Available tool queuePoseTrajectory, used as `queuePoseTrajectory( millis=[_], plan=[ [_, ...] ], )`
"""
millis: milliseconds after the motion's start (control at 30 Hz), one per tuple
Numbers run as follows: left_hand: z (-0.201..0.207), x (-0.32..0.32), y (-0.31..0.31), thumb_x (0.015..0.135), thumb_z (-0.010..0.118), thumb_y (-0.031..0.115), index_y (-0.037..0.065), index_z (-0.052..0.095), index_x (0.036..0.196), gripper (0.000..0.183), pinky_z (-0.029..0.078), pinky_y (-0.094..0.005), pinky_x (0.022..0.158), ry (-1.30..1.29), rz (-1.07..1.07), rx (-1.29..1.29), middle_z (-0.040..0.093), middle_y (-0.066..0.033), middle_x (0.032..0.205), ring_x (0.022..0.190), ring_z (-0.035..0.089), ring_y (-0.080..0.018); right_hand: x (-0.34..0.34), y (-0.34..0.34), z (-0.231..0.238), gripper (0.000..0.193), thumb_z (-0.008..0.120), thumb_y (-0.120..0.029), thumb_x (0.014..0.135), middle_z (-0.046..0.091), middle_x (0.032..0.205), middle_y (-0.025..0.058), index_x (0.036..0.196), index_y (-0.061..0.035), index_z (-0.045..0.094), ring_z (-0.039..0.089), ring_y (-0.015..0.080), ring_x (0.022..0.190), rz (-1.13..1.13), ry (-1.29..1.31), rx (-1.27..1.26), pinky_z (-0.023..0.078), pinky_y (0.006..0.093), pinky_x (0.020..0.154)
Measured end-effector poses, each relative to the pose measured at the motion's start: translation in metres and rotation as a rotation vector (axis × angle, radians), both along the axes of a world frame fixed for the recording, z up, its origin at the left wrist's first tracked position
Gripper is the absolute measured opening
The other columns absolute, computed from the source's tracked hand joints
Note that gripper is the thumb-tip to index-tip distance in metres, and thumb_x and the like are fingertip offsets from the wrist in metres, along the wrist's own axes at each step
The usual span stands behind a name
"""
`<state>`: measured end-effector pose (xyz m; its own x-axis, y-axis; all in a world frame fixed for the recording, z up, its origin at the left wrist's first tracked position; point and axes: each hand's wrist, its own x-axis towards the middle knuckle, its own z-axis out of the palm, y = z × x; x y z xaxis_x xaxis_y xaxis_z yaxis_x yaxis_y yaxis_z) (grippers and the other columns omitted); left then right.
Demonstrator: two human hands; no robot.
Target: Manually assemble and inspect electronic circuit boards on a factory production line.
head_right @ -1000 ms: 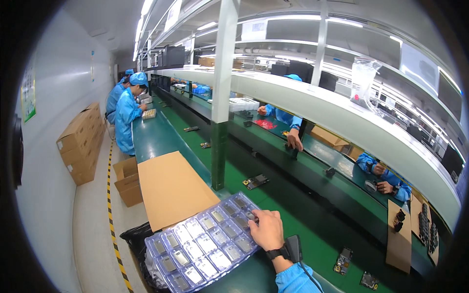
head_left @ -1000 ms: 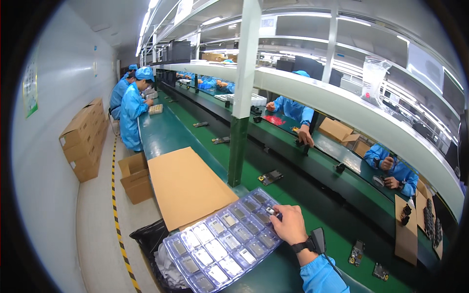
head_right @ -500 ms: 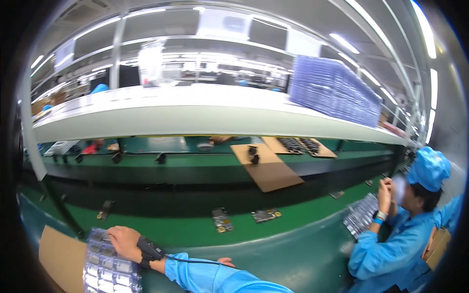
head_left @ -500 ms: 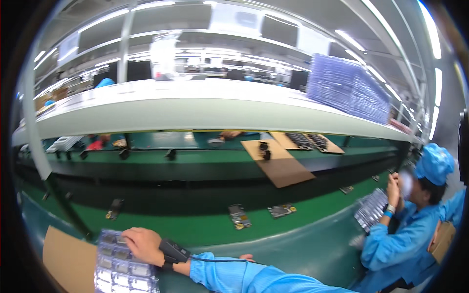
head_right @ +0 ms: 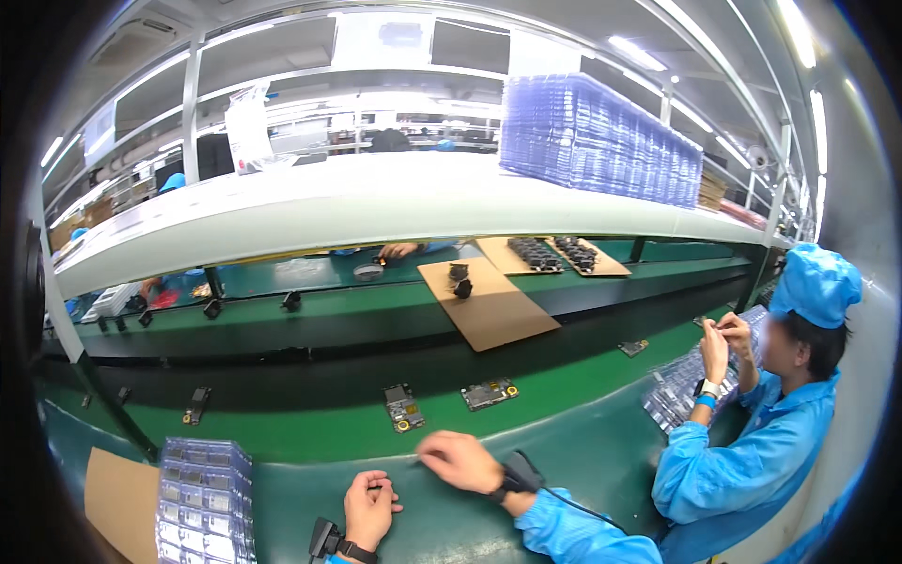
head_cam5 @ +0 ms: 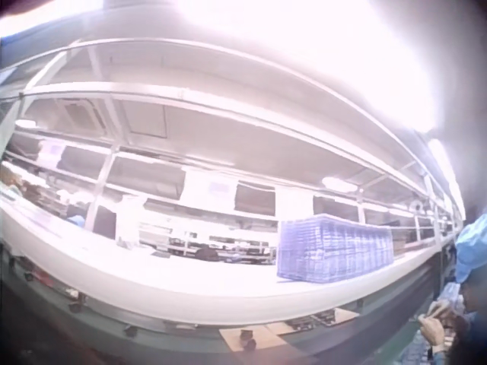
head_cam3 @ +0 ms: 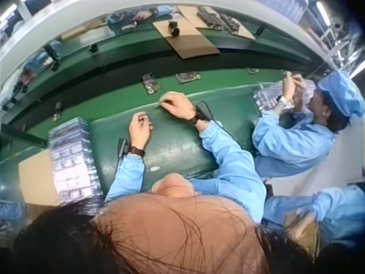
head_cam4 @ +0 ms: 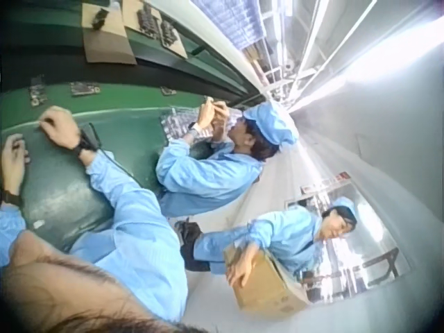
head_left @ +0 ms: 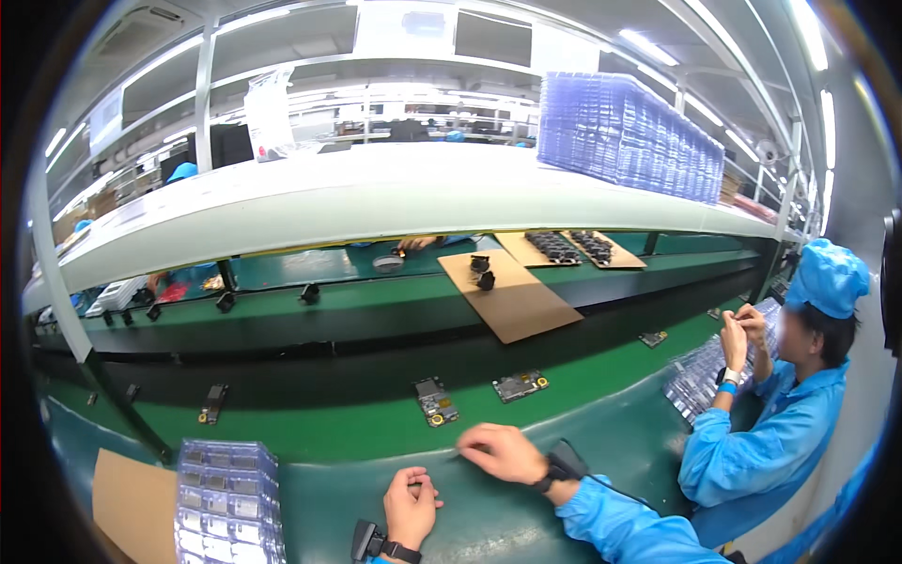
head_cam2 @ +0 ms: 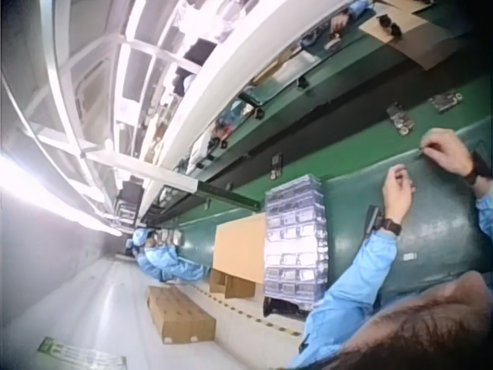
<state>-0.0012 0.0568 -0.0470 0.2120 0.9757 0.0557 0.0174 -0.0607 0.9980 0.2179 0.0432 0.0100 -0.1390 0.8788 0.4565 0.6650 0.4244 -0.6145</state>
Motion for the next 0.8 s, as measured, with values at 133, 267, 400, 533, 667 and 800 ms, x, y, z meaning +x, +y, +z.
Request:
queuePoseTrajectory(
  millis=[133, 267, 400, 533, 667, 800],
  plan=[
    [-0.006, 0.001, -0.004, 0.093, 0.059, -0.002, -0.005, 0.06, 0.112, 0.019, 0.065, -0.0312, 0.065, 0.15, 0.049, 0.108, 0.064, -0.0108, 0.105, 0.08, 0.068, -0.014, 0.04, -0.044, -0.034, 0.014, 0.07, -0.013, 0.089, 0.072, 0.106, 0.0105, 0.1, -0.0055, 0.074, 0.07, 0.0294, 0.094, -0.069, 0.028, -0.011, 0.057, 0.0373, 0.082],
    [-0.001, 0.01, -0.005, 0.086, 0.066, 0.003, 0.001, 0.067, 0.105, 0.019, 0.06, -0.0325, 0.068, 0.449, 0.096, 0.339, 0.065, -0.0099, 0.104, 0.084, 0.068, -0.0176, 0.047, -0.059, -0.041, 0.016, 0.071, -0.015, 0.088, 0.07, 0.109, 0.01, 0.101, -0.0065, 0.075, 0.069, 0.0306, 0.097, -0.06, 0.04, -0.108, 0.057, 0.0383, 0.084],
    [0.018, 0.033, 0.009, 0.085, 0.068, 0.013, 0.008, 0.067, 0.106, 0.022, 0.051, -0.0415, 0.088, 0.628, 0.084, 0.385, 0.065, -0.011, 0.11, 0.099, 0.063, -0.0297, 0.047, -0.057, -0.055, 0.021, 0.071, -0.013, 0.087, 0.067, 0.111, 0.0094, 0.106, -0.0066, 0.074, 0.065, 0.032, 0.103, -0.022, -0.054, -0.04, 0.054, 0.0401, 0.09],
    [0.022, 0.077, 0.049, 0.087, 0.07, 0.022, 0.006, 0.063, 0.117, 0.035, 0.048, -0.0471, 0.096, 0.785, 0.179, 0.594, 0.061, -0.0156, 0.121, 0.116, 0.053, -0.0392, 0.049, -0.058, -0.057, 0.03, 0.071, -0.011, 0.086, 0.067, 0.108, 0.0095, 0.116, -0.009, 0.07, 0.066, 0.0317, 0.101, -0.056, -0.059, 0.028, 0.054, 0.041, 0.09],
    [0.007, 0.111, 0.107, 0.081, 0.077, 0.043, 0.0, 0.061, 0.119, 0.059, 0.037, -0.0581, 0.106, 0.931, 0.418, 0.581, 0.054, -0.021, 0.134, 0.13, 0.044, -0.0441, 0.037, -0.058, -0.048, 0.028, 0.073, -0.009, 0.085, 0.068, 0.107, 0.0108, 0.113, -0.0079, 0.073, 0.07, 0.0291, 0.088, -0.036, -0.105, 0.125, 0.057, 0.0372, 0.082],
    [0.0, 0.125, 0.123, 0.075, 0.079, 0.059, -0.001, 0.06, 0.122, 0.079, 0.023, -0.066, 0.114, 1.076, 0.355, 0.425, 0.049, -0.022, 0.143, 0.14, 0.035, -0.0456, 0.032, -0.063, -0.042, 0.02, 0.066, -0.004, 0.088, 0.07, 0.101, 0.0147, 0.106, -0.0073, 0.072, 0.067, 0.0344, 0.094, 0.025, 0.043, 0.095, 0.054, 0.0418, 0.086]
  ],
)
